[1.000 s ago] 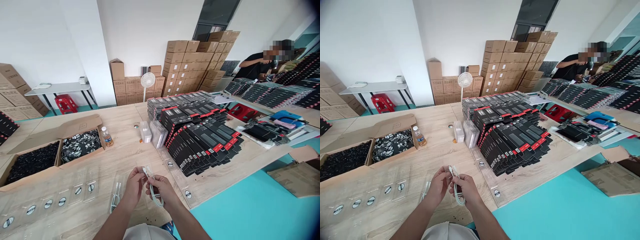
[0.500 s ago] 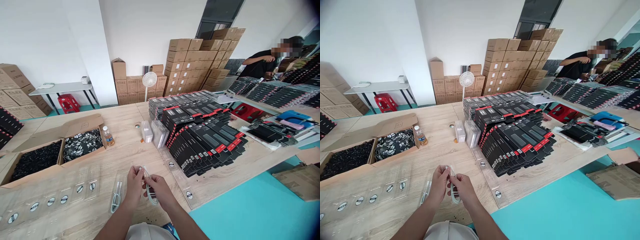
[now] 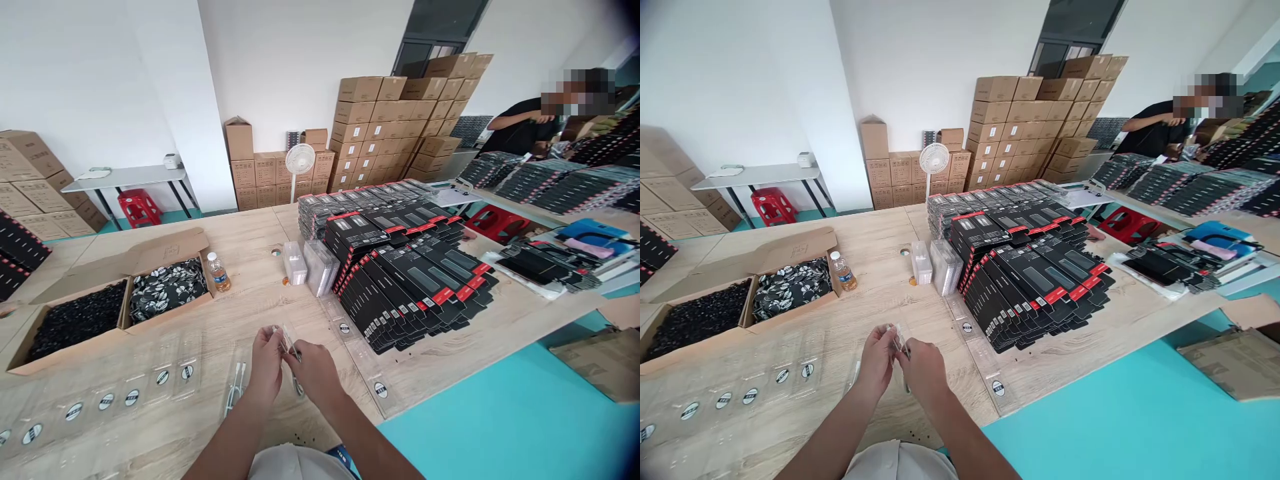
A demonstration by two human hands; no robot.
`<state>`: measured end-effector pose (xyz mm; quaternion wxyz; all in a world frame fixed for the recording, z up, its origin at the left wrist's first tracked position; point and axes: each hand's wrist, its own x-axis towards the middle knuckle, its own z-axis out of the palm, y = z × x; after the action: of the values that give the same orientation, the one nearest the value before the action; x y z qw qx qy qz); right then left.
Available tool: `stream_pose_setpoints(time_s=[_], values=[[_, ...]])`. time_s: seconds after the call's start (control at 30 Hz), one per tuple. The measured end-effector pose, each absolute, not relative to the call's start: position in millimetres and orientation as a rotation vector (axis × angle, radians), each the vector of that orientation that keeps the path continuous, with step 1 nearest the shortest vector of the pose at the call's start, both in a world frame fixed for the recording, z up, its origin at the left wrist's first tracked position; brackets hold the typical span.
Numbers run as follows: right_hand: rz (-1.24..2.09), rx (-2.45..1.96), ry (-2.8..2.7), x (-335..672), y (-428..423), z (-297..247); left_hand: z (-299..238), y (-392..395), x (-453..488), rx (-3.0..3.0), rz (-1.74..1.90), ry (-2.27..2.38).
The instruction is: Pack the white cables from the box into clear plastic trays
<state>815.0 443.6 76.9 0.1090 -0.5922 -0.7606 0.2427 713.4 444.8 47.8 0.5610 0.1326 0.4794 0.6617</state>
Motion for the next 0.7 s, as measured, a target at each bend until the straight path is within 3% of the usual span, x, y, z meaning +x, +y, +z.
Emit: stream_pose_setpoints(time_s=[0.17, 0.43, 0.7], values=[[0.825, -1.563, -2.059, 830, 442, 84, 69, 441, 705, 0.295, 1.501, 0.889], [0.543, -1.399, -2.040, 841, 427, 108, 94, 435, 705, 0.269, 1.413, 0.845], [1.353, -1.291, -1.544, 857, 443, 115, 112, 429, 704, 0.306, 1.385, 0.851]])
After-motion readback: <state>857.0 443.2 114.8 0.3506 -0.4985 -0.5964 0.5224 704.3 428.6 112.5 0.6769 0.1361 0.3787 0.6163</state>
